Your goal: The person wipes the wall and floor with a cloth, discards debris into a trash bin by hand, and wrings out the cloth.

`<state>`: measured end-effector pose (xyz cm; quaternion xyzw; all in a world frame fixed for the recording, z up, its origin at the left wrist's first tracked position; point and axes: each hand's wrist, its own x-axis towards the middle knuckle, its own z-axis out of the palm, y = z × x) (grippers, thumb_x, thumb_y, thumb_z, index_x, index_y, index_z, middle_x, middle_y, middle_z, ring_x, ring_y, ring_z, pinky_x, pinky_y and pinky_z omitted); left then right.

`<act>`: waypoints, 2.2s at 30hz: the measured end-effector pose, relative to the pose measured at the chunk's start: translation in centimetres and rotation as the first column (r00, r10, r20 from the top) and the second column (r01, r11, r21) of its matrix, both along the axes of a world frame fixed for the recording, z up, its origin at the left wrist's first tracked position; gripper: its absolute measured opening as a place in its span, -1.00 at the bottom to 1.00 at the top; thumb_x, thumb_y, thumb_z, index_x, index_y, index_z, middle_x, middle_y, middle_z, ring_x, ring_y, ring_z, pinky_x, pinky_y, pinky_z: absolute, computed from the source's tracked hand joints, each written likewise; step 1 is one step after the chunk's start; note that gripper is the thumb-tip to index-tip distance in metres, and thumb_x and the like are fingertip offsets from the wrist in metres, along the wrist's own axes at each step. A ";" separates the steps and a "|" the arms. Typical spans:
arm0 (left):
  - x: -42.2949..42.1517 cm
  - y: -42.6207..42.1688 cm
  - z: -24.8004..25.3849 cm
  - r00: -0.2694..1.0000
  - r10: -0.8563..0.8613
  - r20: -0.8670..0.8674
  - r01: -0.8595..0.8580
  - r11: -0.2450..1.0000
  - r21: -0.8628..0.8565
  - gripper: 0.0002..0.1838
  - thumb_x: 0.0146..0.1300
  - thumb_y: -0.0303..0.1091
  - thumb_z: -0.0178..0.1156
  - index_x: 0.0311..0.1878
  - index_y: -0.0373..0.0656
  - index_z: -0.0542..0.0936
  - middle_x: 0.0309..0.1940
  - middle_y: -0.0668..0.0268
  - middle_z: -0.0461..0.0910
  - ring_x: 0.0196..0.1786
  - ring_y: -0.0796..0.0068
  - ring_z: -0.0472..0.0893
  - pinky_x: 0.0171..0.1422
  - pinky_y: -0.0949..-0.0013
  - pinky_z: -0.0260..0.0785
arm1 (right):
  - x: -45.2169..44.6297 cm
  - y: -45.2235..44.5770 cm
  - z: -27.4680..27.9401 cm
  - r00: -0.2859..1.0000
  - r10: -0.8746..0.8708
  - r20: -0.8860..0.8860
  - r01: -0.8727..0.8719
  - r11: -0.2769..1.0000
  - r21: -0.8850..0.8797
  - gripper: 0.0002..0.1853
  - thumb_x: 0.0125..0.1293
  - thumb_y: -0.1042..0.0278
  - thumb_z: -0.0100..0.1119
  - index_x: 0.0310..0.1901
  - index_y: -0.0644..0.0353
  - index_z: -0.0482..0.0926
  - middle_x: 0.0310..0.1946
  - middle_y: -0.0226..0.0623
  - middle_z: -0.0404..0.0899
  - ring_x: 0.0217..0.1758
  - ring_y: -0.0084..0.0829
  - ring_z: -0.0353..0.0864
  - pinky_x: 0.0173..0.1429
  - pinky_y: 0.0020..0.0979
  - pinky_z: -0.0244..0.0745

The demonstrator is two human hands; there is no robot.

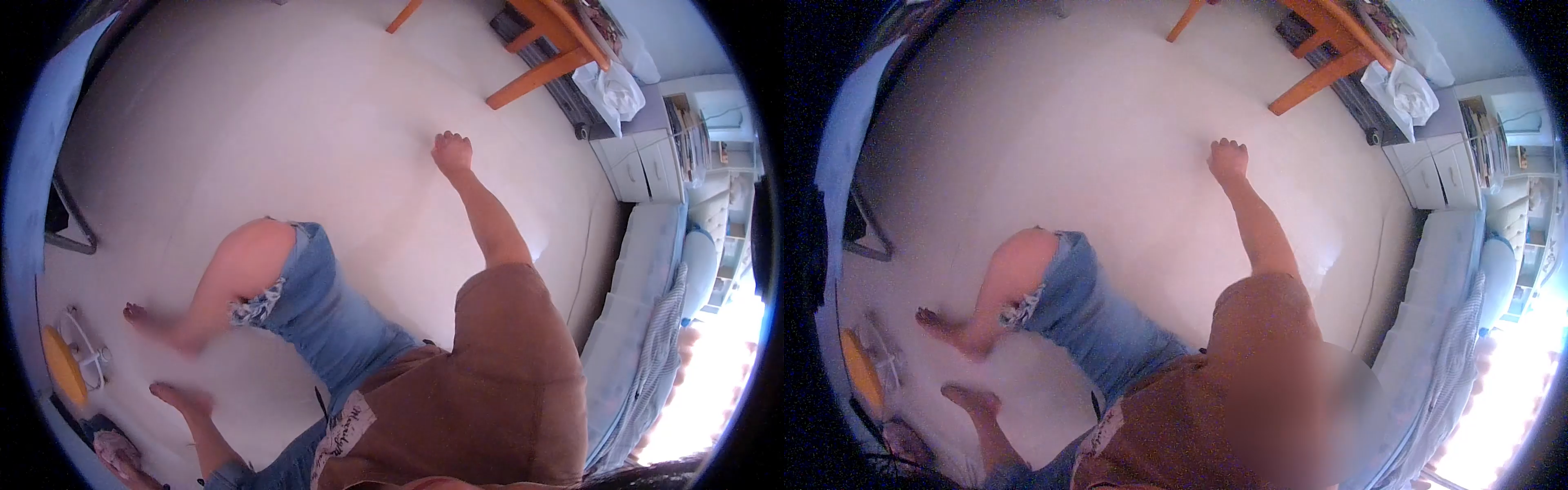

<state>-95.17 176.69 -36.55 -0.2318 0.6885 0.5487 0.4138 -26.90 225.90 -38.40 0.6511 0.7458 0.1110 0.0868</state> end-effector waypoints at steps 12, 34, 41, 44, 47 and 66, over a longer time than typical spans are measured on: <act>0.4 0.9 -0.7 0.986 0.161 0.029 -0.160 0.986 -0.036 -0.07 0.04 0.49 -0.26 0.41 0.10 0.14 0.40 0.42 0.11 0.34 0.37 0.15 0.35 0.16 0.04 | -14.9 -7.6 10.3 -0.176 -0.274 -0.946 -0.145 0.957 -0.250 -0.87 0.26 0.40 0.15 -0.27 0.28 0.60 -0.35 -0.39 0.60 -0.28 -0.59 0.56 -0.14 -0.53 0.51; 1.1 -0.5 -0.5 0.993 -0.063 -0.096 0.092 0.937 0.336 0.03 0.10 0.57 -0.38 0.49 0.05 -0.12 0.50 0.34 -0.15 0.47 0.28 -0.03 0.49 0.10 -0.21 | -20.6 -10.4 14.4 -0.276 -0.142 -0.951 -0.296 0.954 -0.056 -0.88 0.26 0.48 0.11 -0.23 0.29 0.60 -0.38 -0.36 0.60 -0.34 -0.60 0.56 -0.20 -0.52 0.51; 2.0 1.9 -0.7 0.973 0.010 -0.231 0.050 0.967 0.251 -0.10 0.22 0.29 -0.25 0.47 -0.11 -0.13 0.49 0.28 -0.20 0.49 0.30 -0.11 0.54 0.22 -0.33 | -1.6 -2.1 1.6 0.726 -0.412 -0.551 0.452 0.889 -0.070 -0.78 0.19 0.21 0.08 -0.26 0.09 0.67 -0.25 -0.16 0.64 -0.18 -0.15 0.64 -0.10 -0.23 0.55; 1.7 1.8 -1.0 0.947 -0.046 -0.318 0.112 0.975 0.191 -0.11 0.21 0.17 -0.17 0.46 -0.15 -0.16 0.49 0.24 -0.20 0.49 0.30 -0.09 0.55 0.24 -0.32 | 2.1 -0.6 -1.2 0.889 -0.341 -0.304 0.352 0.936 -0.020 -0.82 0.22 0.27 0.04 -0.32 0.09 0.63 -0.23 -0.19 0.60 -0.15 -0.17 0.61 -0.10 -0.22 0.55; 0.4 -0.1 -1.7 0.790 -0.274 -0.548 0.328 0.945 0.001 -0.11 0.19 0.06 -0.09 0.46 -0.20 -0.18 0.49 0.20 -0.20 0.48 0.30 -0.07 0.55 0.25 -0.31 | 2.1 0.2 -2.9 0.969 -0.086 -0.230 0.103 0.993 0.060 -0.85 0.21 0.35 0.02 -0.37 0.12 0.60 -0.26 -0.22 0.55 -0.12 -0.22 0.57 -0.09 -0.24 0.54; 3.4 3.2 4.7 0.977 -0.070 -0.201 0.115 0.968 0.224 -0.10 0.22 0.42 -0.32 0.43 -0.09 0.05 0.43 0.24 0.01 0.43 0.18 0.04 0.48 0.04 -0.14 | 2.5 3.6 1.5 0.804 -0.249 -0.540 0.277 0.960 -0.030 -0.81 0.07 0.22 0.13 -0.31 0.06 0.61 -0.27 -0.28 0.62 -0.16 -0.29 0.61 -0.11 -0.28 0.52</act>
